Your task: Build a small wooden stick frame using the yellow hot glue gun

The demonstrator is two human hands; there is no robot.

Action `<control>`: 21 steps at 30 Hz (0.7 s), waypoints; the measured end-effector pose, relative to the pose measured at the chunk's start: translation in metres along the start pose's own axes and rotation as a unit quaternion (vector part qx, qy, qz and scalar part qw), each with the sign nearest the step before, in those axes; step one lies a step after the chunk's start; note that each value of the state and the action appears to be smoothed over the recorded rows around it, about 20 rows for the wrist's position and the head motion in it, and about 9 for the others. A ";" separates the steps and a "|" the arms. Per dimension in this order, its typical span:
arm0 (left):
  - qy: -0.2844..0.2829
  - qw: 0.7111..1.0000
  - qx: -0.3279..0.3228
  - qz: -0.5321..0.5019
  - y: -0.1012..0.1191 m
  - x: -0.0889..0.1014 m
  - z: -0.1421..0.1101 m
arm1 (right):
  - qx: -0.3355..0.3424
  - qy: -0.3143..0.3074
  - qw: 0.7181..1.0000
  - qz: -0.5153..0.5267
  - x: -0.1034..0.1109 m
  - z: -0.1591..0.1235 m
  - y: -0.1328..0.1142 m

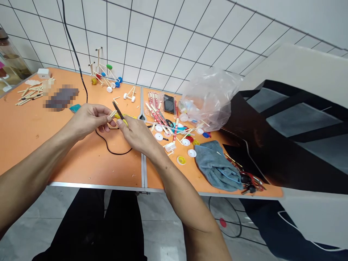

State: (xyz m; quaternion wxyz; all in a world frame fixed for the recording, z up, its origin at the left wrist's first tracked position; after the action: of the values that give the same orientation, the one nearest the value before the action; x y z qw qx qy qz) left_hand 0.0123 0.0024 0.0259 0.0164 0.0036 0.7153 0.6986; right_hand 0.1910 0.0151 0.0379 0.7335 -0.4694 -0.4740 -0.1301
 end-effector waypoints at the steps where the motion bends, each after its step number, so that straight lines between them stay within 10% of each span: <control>1: 0.000 1.000 0.001 0.001 0.000 0.000 0.000 | -0.002 0.001 1.000 -0.008 0.000 0.000 0.000; 21: 0.028 0.999 0.031 0.030 0.000 -0.001 -0.002 | -0.018 -0.028 0.996 -0.078 -0.003 0.001 0.002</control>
State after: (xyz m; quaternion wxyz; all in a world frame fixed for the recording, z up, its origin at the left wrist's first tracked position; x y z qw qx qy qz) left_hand 0.0135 0.0001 0.0261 -0.0252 0.0058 0.7361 0.6764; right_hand 0.1900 0.0165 0.0340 0.6988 -0.4477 -0.5270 -0.1828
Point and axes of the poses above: each hand's wrist, its own z-axis towards the middle knuckle, its own x-axis out of the back of the hand, y = z × x, the point moved 4 cm from there along z, towards the middle knuckle, and after that the axes turned 5 degrees about -z, right-handed, at the moved point
